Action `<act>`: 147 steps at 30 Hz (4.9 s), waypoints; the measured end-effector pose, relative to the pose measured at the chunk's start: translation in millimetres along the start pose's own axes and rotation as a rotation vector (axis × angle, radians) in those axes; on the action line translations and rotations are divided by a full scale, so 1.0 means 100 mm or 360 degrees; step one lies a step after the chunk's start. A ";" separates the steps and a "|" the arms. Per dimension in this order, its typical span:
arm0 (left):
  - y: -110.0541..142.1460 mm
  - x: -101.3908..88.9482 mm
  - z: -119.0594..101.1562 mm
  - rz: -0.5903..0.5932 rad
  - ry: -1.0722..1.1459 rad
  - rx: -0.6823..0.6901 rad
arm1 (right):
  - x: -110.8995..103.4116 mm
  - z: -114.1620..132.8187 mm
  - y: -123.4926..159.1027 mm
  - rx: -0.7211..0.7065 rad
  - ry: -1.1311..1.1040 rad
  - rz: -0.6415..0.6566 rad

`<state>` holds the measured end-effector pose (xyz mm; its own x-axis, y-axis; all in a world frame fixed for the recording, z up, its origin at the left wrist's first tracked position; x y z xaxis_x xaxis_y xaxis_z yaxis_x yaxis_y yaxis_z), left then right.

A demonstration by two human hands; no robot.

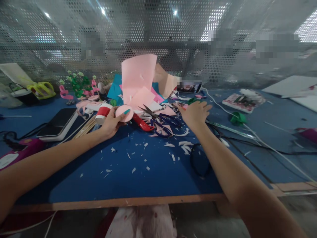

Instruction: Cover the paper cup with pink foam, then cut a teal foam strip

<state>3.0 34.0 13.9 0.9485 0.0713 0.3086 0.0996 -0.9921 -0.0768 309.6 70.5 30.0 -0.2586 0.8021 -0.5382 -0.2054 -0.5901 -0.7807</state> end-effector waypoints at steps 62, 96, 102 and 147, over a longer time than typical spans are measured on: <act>-0.01 0.00 0.01 0.0001 -0.0039 -0.0134 | -0.07 1.06 0.55 -0.0407 -0.1190 0.0695; -0.05 -0.06 0.04 -0.0090 -0.0229 0.0207 | 0.06 0.67 0.33 -0.0068 0.0040 0.0185; -0.04 -0.06 0.06 0.0088 -0.0261 0.0289 | 0.07 0.70 0.40 -0.0056 0.0277 0.0535; 0.22 0.09 -0.06 0.1032 -0.1438 0.0733 | 0.02 1.04 0.64 -0.1117 -0.0445 0.1081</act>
<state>12.1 12.6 20.4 0.7115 -0.1976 -0.6743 -0.5504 -0.7533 -0.3600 198.1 25.2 12.0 -0.3446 0.2139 -0.9141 0.6444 -0.6542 -0.3960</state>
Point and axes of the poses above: each hand's wrist, its own y-axis away from the middle knuckle, its own x-axis out of the palm, z = x × y, the point moved 2 cm from there along -y, towards the middle knuckle, and after that the axes turned 4 degrees about -z, right-handed, at the moved point
